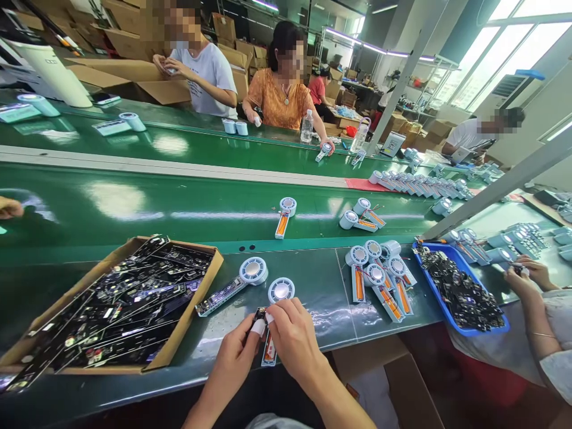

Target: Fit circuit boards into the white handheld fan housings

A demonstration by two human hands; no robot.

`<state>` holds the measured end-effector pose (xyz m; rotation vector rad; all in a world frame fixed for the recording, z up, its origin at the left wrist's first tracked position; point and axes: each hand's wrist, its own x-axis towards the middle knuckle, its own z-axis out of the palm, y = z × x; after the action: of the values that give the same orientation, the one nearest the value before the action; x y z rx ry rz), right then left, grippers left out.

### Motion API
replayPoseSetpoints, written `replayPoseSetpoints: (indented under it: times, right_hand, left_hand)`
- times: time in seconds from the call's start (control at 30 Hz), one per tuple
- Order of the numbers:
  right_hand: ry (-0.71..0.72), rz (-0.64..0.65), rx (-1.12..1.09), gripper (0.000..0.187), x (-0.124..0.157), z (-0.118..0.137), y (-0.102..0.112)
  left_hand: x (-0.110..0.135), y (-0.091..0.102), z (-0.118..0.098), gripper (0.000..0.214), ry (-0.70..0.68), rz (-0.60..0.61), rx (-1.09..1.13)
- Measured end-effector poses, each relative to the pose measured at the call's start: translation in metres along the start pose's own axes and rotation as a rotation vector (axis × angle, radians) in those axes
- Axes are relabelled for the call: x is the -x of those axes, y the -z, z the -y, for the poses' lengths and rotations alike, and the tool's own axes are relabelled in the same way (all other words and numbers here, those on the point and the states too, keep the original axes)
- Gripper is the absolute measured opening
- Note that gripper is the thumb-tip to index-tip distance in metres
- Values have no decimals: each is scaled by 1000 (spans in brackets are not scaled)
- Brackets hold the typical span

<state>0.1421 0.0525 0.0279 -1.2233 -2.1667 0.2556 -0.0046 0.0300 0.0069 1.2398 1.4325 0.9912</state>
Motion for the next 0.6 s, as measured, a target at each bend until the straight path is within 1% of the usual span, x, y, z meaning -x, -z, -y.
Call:
replayPoseSetpoints:
  times: [0.17, 0.27, 0.37, 0.47, 0.53, 0.6]
  right_hand:
    - [9, -55, 99, 27, -1, 6, -3]
    - [23, -51, 156, 28, -3, 11, -2]
    - [32, -47, 219, 29, -5, 12, -5]
    - [22, -83, 243, 30, -4, 4, -10]
    - [32, -89, 205, 30, 1, -4, -12]
    - [50, -35, 126, 30, 5, -12, -14]
  left_hand:
    - [1, 2, 0, 29, -233, -29, -222]
    - [4, 3, 3, 28, -321, -37, -309]
    - [1, 3, 7, 26, -345, -4, -326]
    - [-9, 1, 11, 28, -363, 28, -340]
    - [-12, -3, 12, 30, -363, 30, -366]
    - [-10, -8, 9, 31, -344, 17, -413]
